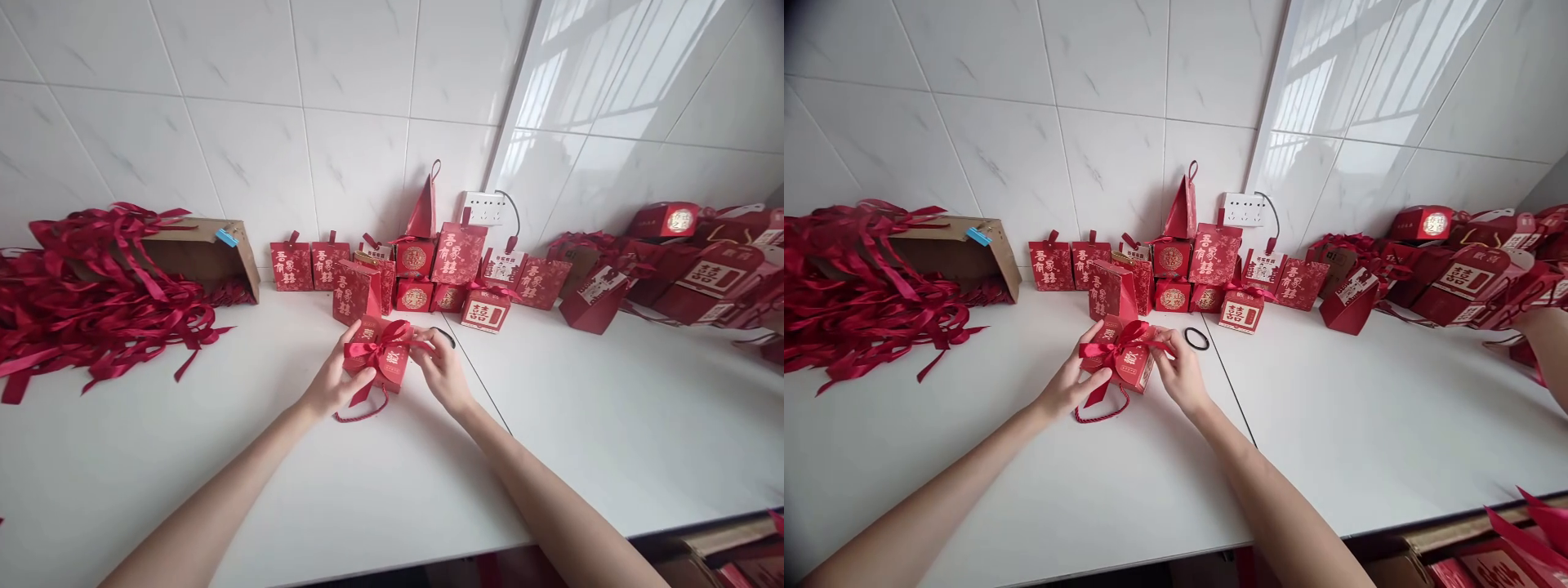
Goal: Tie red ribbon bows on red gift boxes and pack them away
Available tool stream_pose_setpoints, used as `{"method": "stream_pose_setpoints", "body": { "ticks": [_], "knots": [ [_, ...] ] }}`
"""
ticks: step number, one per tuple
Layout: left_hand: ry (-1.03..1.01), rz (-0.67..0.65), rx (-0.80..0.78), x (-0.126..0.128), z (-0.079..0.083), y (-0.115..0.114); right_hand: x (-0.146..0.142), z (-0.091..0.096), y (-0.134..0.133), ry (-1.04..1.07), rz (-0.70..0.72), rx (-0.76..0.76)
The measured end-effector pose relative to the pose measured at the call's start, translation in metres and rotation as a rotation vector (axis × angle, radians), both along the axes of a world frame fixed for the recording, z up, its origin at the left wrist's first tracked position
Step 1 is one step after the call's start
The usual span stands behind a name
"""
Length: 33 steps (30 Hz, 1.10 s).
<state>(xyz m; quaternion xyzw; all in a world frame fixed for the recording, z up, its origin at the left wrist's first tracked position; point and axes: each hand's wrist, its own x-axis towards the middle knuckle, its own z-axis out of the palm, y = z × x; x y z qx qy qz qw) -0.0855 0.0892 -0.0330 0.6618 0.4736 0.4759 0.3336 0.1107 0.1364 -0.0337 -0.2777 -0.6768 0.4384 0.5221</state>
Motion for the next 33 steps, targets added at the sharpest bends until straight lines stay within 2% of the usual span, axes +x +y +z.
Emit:
{"method": "stream_pose_setpoints", "body": {
  "ticks": [3,8,13,16,19,23,25,27,29,33],
  "knots": [
    [0.041,-0.014,-0.016,-0.001,0.003,-0.001,0.003,0.002,-0.003,-0.036,0.002,0.037],
    [0.046,-0.019,-0.005,-0.001,0.004,-0.002,0.003,0.001,-0.007,-0.194,-0.053,0.225],
    [0.143,0.063,0.097,-0.005,0.004,-0.003,0.003,0.006,-0.012,-0.178,-0.02,0.297],
    [0.253,0.101,0.253,-0.006,0.007,-0.004,0.002,0.009,-0.017,-0.17,0.029,0.301],
    [0.335,0.095,0.385,-0.003,0.013,-0.007,0.003,0.012,-0.02,-0.1,0.151,0.173],
    [0.3,0.085,0.364,0.003,0.02,-0.014,0.01,0.019,-0.016,0.168,0.397,-0.128],
    [0.268,0.074,0.306,0.006,0.022,-0.017,0.014,0.023,-0.013,0.281,0.428,-0.278],
    [0.231,0.055,0.251,0.007,0.022,-0.017,0.015,0.026,-0.011,0.286,0.387,-0.351],
    [0.188,0.047,0.215,0.008,0.022,-0.016,0.015,0.027,-0.011,0.187,0.32,-0.305],
    [0.144,0.059,0.175,0.007,0.021,-0.013,0.015,0.027,-0.016,-0.114,0.245,-0.02]
  ]
}}
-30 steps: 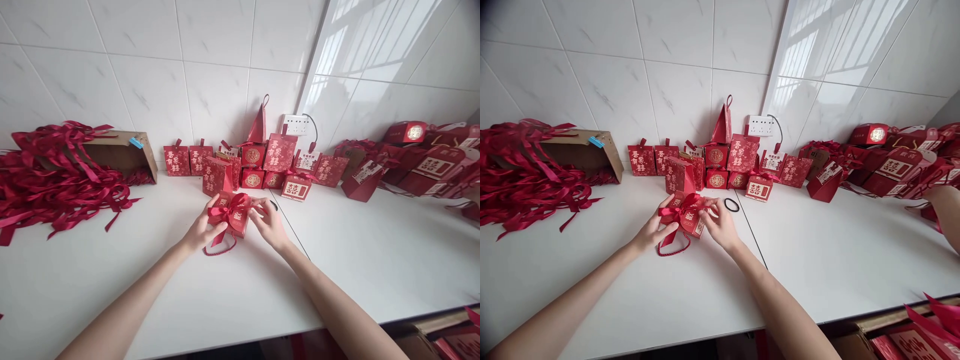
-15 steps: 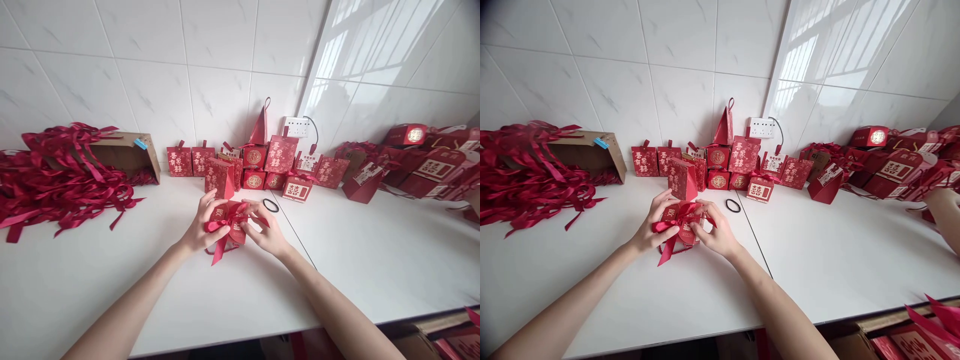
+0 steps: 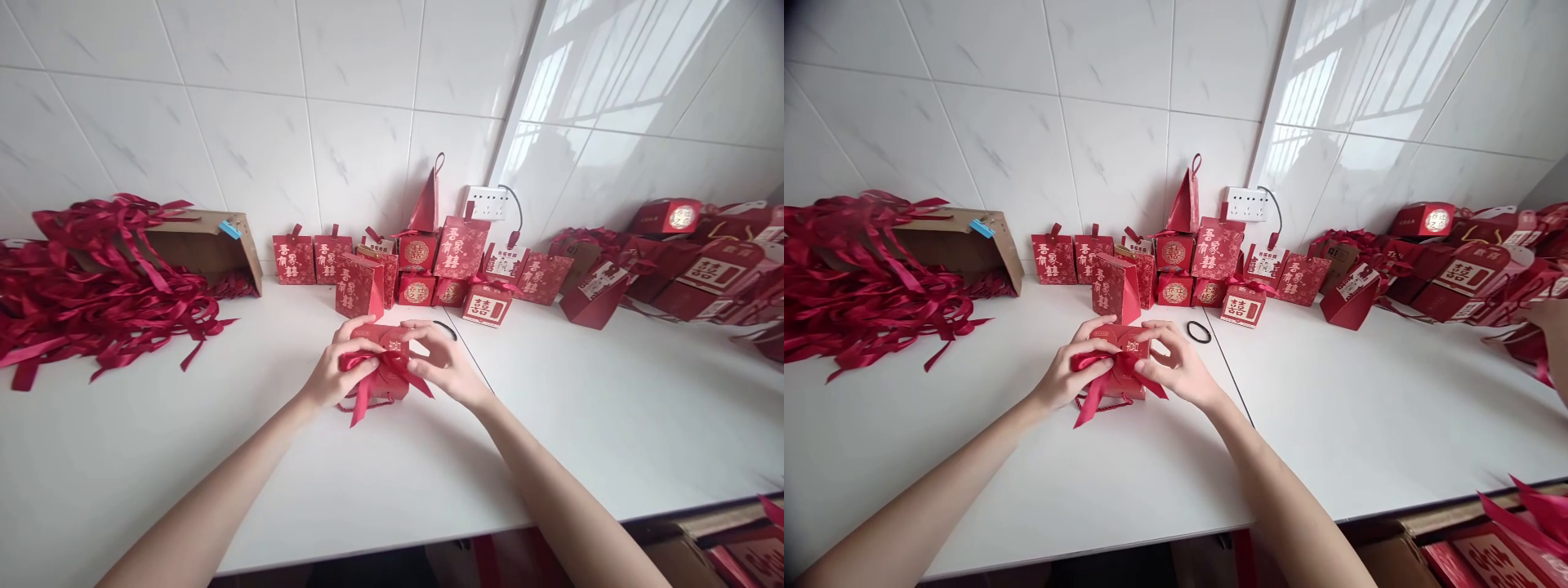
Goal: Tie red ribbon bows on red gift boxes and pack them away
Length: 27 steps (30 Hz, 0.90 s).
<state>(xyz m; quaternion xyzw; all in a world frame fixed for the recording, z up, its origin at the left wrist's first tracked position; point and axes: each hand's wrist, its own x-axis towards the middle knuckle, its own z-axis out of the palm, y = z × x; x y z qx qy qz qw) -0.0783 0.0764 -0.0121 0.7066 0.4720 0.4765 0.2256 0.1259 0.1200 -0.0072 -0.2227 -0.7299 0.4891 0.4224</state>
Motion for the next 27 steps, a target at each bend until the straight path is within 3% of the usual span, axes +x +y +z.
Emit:
{"method": "stream_pose_setpoints", "body": {
  "ticks": [9,12,16,21,23,27],
  "knots": [
    [-0.015,0.07,-0.009,0.004,-0.001,0.001,-0.003,-0.002,-0.003,-0.218,0.008,0.372],
    [-0.027,0.132,0.018,0.01,-0.004,0.0,-0.006,-0.002,-0.005,-0.152,-0.07,0.254],
    [-0.042,0.314,0.078,0.016,-0.007,-0.002,-0.013,-0.002,-0.008,-0.069,-0.221,0.05],
    [-0.021,0.304,0.071,0.019,-0.003,-0.006,-0.014,-0.002,-0.005,-0.042,-0.212,-0.272],
    [-0.029,0.322,0.061,0.019,-0.003,-0.005,-0.01,-0.001,-0.001,-0.117,-0.156,-0.293],
    [-0.039,0.349,0.054,0.017,-0.004,-0.001,0.001,0.001,0.004,-0.31,0.012,-0.183]
  ]
}}
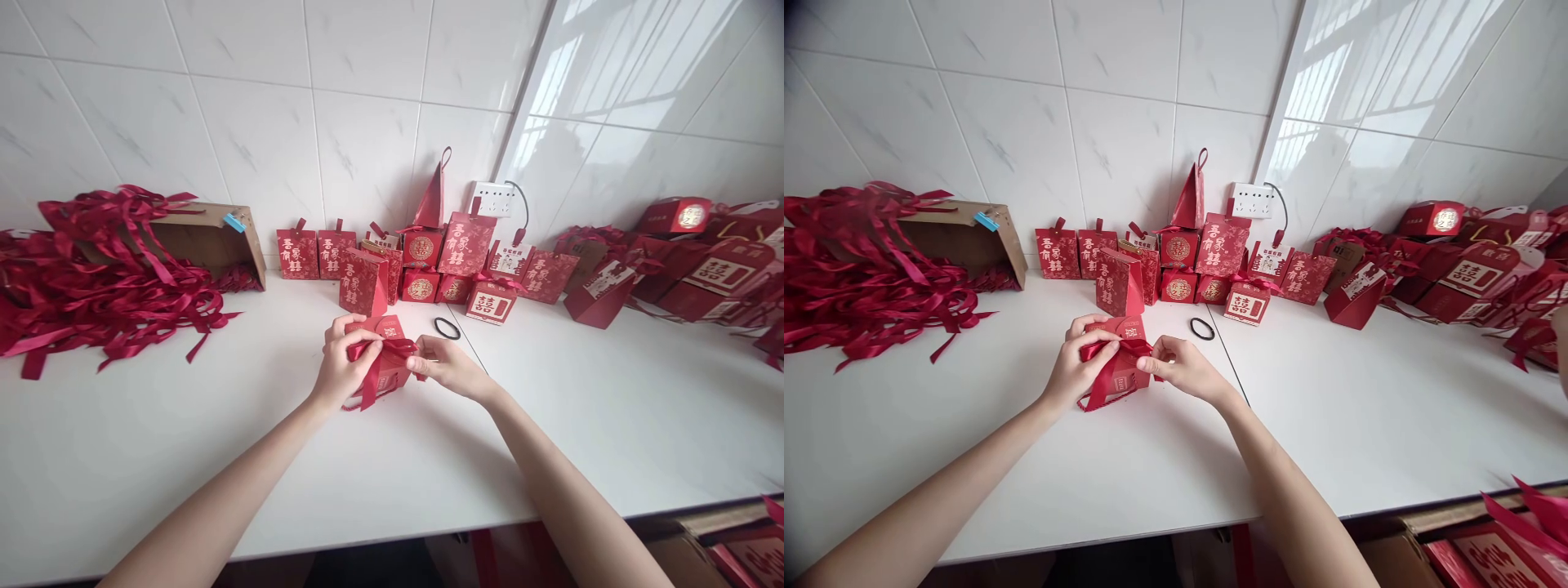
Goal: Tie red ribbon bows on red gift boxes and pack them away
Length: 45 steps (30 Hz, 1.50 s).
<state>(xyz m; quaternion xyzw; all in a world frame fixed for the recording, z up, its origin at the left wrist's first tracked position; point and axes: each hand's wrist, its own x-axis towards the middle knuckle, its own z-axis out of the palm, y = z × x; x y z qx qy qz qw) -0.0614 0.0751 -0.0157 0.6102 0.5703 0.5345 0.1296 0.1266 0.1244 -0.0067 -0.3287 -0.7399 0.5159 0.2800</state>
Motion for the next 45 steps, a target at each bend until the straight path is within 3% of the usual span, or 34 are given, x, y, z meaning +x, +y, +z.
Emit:
{"method": "stream_pose_setpoints", "body": {
  "ticks": [7,11,14,22,28,34,41,45],
  "knots": [
    [0.054,0.026,-0.009,-0.001,-0.001,-0.001,0.0,-0.001,0.001,0.048,-0.039,-0.094],
    [0.198,0.0,0.15,0.001,-0.004,-0.004,0.0,-0.004,0.002,0.066,0.033,-0.166],
    [0.313,-0.039,0.242,-0.002,-0.006,-0.004,-0.002,-0.007,0.003,0.124,0.013,-0.189],
    [0.15,-0.111,-0.03,-0.011,0.009,0.0,-0.005,0.0,-0.006,-0.113,-0.057,-0.099],
    [0.097,-0.084,0.0,-0.004,0.005,-0.001,0.006,0.009,-0.009,-0.182,0.068,-0.08],
    [0.132,-0.077,0.028,-0.006,0.005,0.002,0.006,0.009,-0.014,-0.216,0.36,-0.087],
    [0.134,-0.063,0.045,-0.004,0.003,0.003,0.003,0.013,-0.017,-0.31,0.417,-0.135],
    [0.113,-0.047,0.042,-0.004,0.004,0.005,0.007,0.016,-0.013,-0.375,0.38,-0.203]
  ]
}}
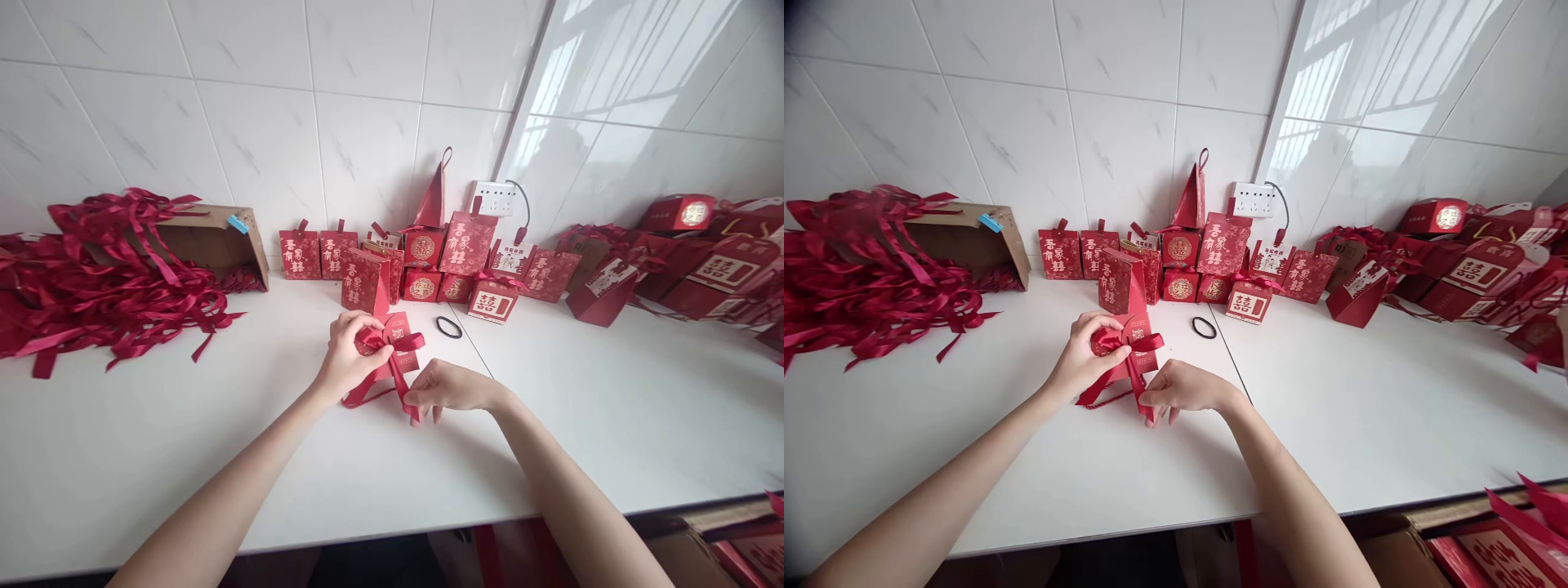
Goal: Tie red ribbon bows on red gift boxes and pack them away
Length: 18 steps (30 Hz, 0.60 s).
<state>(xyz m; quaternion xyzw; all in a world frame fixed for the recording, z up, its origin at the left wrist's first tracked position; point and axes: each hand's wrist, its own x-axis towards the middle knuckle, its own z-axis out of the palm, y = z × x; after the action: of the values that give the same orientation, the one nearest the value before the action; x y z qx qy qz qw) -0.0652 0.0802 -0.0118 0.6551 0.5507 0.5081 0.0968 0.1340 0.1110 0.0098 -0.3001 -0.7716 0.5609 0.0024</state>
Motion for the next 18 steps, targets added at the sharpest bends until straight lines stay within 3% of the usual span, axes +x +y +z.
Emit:
{"method": "stream_pose_setpoints", "body": {
  "ticks": [3,6,8,13,18],
  "knots": [
    [0.001,0.008,0.01,0.0,0.0,0.001,0.003,0.002,-0.003,-0.155,0.195,-0.154],
    [0.006,0.031,0.015,0.001,-0.001,0.001,-0.007,-0.004,-0.014,-0.129,0.346,-0.313],
    [0.013,0.049,0.024,0.002,-0.002,0.001,-0.022,-0.013,-0.025,-0.005,0.245,-0.346],
    [0.008,0.072,0.017,0.007,-0.001,-0.003,-0.062,-0.039,-0.044,0.311,-0.227,-0.35],
    [0.004,0.069,0.002,0.008,0.001,-0.004,-0.071,-0.045,-0.045,0.348,-0.296,-0.383]
  ]
}}
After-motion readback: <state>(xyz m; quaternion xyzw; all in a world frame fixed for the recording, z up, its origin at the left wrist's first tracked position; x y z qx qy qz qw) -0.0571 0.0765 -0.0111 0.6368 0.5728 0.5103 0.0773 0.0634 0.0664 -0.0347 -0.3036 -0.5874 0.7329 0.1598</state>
